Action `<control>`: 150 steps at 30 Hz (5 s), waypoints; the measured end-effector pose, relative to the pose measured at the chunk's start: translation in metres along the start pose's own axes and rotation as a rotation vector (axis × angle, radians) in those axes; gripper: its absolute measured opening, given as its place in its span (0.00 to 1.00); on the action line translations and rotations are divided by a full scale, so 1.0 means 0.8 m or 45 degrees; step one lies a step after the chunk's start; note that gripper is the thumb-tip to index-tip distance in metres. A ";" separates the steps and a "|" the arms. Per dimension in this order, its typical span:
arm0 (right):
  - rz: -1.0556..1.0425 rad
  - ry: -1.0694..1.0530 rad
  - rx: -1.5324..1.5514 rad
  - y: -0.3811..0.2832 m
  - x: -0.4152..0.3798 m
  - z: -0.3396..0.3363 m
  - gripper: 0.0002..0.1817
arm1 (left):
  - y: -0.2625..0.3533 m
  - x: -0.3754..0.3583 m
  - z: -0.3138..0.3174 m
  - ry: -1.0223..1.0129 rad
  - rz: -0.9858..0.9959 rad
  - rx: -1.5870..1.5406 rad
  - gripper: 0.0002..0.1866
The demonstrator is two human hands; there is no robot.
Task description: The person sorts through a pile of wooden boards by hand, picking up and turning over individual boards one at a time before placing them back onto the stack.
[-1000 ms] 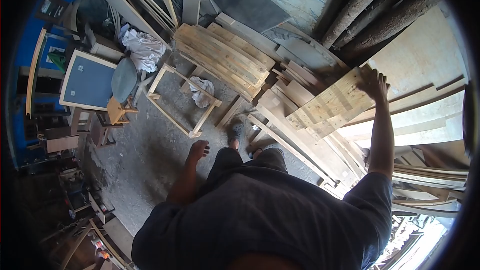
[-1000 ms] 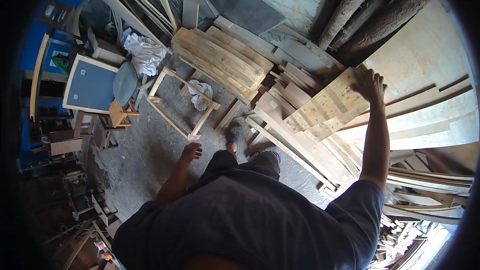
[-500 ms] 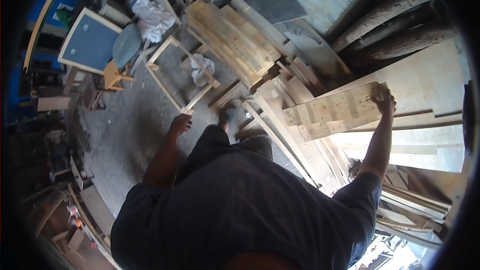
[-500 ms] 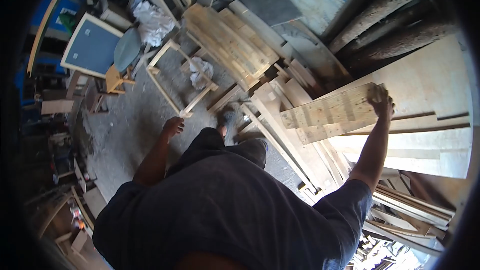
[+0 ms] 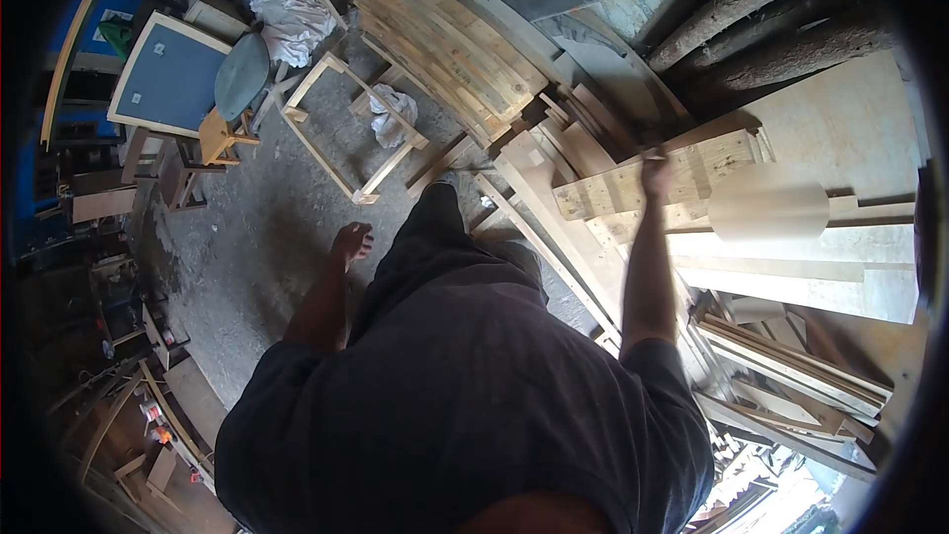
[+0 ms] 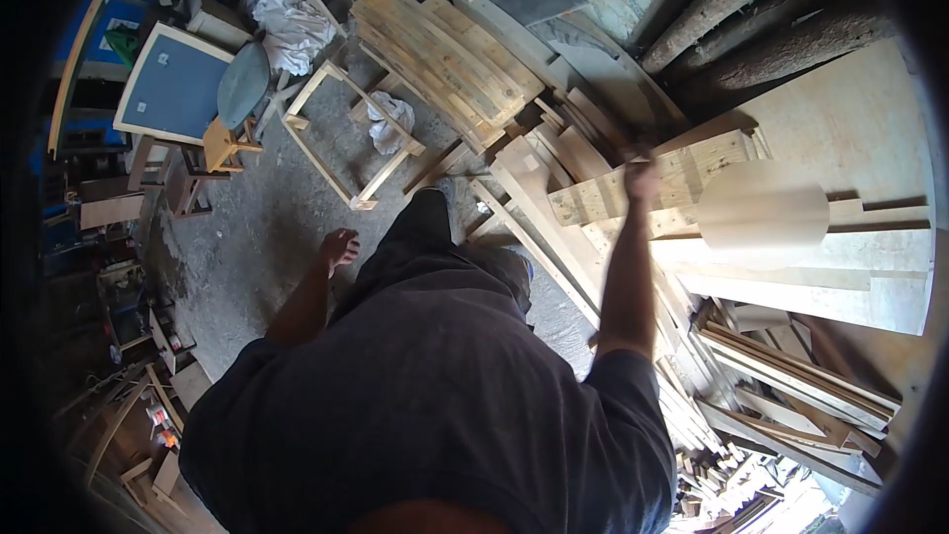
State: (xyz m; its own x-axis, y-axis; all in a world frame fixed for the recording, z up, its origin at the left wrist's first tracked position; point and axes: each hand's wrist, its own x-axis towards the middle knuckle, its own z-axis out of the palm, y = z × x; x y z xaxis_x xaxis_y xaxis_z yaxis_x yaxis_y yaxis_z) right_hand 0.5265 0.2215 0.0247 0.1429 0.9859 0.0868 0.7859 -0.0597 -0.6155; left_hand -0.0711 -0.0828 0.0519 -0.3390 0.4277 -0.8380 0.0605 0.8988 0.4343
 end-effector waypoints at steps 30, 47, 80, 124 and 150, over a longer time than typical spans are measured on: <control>1.282 -0.288 0.177 -0.138 0.042 0.599 0.37 | 0.445 0.698 0.117 0.296 -0.046 -0.416 0.39; 1.350 -0.270 0.566 -0.152 0.045 0.587 0.23 | 0.428 0.675 0.114 0.075 0.096 -0.845 0.32; 1.089 -0.333 0.407 0.068 0.314 0.706 0.22 | 0.514 0.748 0.178 0.441 1.441 1.240 0.23; 0.715 -0.524 0.203 0.022 0.166 0.596 0.23 | 0.507 0.762 0.180 0.500 1.582 1.278 0.21; 1.351 -0.041 0.520 -0.044 0.231 0.592 0.36 | 0.582 0.757 0.218 0.151 0.458 -0.723 0.29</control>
State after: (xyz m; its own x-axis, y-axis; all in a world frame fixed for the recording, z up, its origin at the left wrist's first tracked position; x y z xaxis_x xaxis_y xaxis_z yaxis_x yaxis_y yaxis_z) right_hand 0.2402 0.4796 -0.3080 0.5993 0.4722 -0.6464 0.0221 -0.8170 -0.5763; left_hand -0.0843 0.6111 -0.3109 -0.4924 0.6481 -0.5809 -0.3022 0.4987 0.8124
